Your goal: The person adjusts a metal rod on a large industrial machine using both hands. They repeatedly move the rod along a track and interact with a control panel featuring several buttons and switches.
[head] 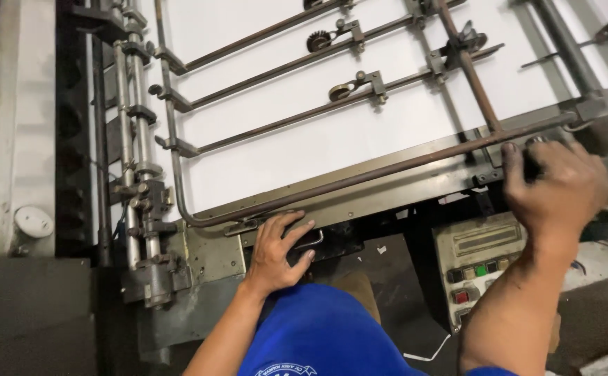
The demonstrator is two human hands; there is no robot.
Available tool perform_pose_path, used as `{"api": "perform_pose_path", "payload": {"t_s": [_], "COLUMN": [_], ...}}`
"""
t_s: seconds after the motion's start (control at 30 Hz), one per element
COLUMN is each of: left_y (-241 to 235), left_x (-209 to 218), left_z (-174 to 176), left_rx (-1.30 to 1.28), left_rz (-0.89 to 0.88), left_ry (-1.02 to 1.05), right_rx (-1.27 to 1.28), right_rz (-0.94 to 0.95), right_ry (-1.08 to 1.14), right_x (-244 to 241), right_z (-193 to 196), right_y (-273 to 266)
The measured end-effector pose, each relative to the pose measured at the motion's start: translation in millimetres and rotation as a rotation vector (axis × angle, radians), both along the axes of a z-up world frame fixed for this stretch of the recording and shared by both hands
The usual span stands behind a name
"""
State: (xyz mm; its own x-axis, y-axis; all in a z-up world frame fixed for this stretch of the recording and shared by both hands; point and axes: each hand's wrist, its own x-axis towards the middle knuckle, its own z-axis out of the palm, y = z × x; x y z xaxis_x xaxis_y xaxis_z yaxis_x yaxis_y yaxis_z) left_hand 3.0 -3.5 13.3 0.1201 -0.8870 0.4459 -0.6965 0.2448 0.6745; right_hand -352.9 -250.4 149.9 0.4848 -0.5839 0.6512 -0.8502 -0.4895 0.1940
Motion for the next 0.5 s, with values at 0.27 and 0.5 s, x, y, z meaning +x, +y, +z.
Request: {"api": "perform_pose_path", "payload": {"t_s": [0.27,0.5], "left_y": [-7.4,-7.4], "left_x": [-4.9,-7.1], "left_z": [-3.3,-3.2], "left_rx": [-0.042,-0.051], "left_rz": [0.022,0.047], "left_ry": [-0.067,-0.066], "right_rx": [0.056,0.092], "right_rz": [-0.015,-0.016], "right_ry": [-0.128,-0.159], "right_x": [28.3,39.5], "right_z": [27.1,39.1], "right_y": [17.2,23.1]}}
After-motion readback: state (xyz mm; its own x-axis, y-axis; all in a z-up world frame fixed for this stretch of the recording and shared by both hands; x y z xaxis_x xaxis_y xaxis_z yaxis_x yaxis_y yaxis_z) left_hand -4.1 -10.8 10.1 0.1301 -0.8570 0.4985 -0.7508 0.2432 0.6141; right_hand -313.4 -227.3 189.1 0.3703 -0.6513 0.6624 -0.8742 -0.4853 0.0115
